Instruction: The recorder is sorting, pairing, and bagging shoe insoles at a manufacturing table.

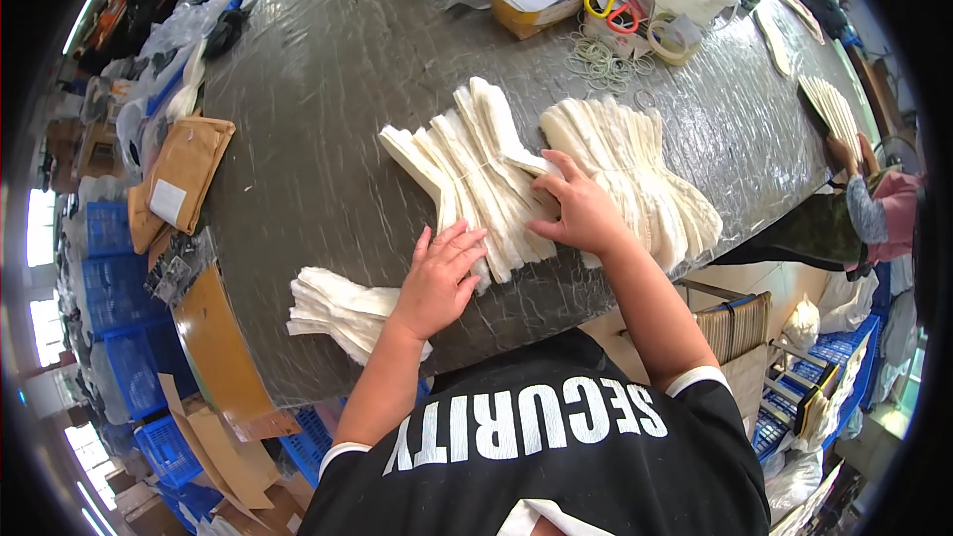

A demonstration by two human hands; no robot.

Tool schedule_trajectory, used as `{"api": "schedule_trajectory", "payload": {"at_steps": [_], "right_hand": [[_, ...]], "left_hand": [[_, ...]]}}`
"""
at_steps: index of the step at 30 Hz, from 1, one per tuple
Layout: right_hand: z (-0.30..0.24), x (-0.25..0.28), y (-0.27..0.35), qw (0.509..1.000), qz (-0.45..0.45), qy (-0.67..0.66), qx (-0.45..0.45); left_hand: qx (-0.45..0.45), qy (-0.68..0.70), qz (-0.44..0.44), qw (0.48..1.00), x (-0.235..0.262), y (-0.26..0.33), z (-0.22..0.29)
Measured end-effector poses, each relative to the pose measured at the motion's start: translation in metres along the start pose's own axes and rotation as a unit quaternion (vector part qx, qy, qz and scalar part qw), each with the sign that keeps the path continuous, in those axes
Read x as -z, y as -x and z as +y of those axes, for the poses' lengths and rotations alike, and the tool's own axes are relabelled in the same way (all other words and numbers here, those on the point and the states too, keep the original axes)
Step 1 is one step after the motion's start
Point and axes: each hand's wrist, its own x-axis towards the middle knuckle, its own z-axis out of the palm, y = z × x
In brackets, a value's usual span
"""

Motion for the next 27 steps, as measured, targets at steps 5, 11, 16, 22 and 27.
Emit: {"api": "schedule_trajectory", "payload": {"at_steps": [5, 11, 16, 22, 27], "right_hand": [[0.0, -0.002, 0.0, 1.0, -0.013, 0.028, 0.001], [-0.005, -0.001, 0.002, 0.999, -0.032, 0.007, -0.005], [-0.007, -0.012, 0.007, 0.999, -0.012, 0.011, 0.047], [-0.031, -0.029, 0.016, 0.997, 0.001, 0.078, -0.027], [-0.04, -0.038, 0.017, 0.991, 0.023, 0.105, -0.083]], "left_hand": [[0.005, 0.022, 0.001, 1.0, 0.0, 0.0, -0.001], [0.006, 0.178, 0.075, 0.981, -0.008, 0.006, -0.017], [0.027, 0.31, 0.167, 0.936, -0.017, 0.016, -0.024], [0.087, 0.493, 0.235, 0.833, -0.023, 0.023, -0.026], [0.101, 0.51, 0.246, 0.818, -0.021, 0.025, -0.031]]}}
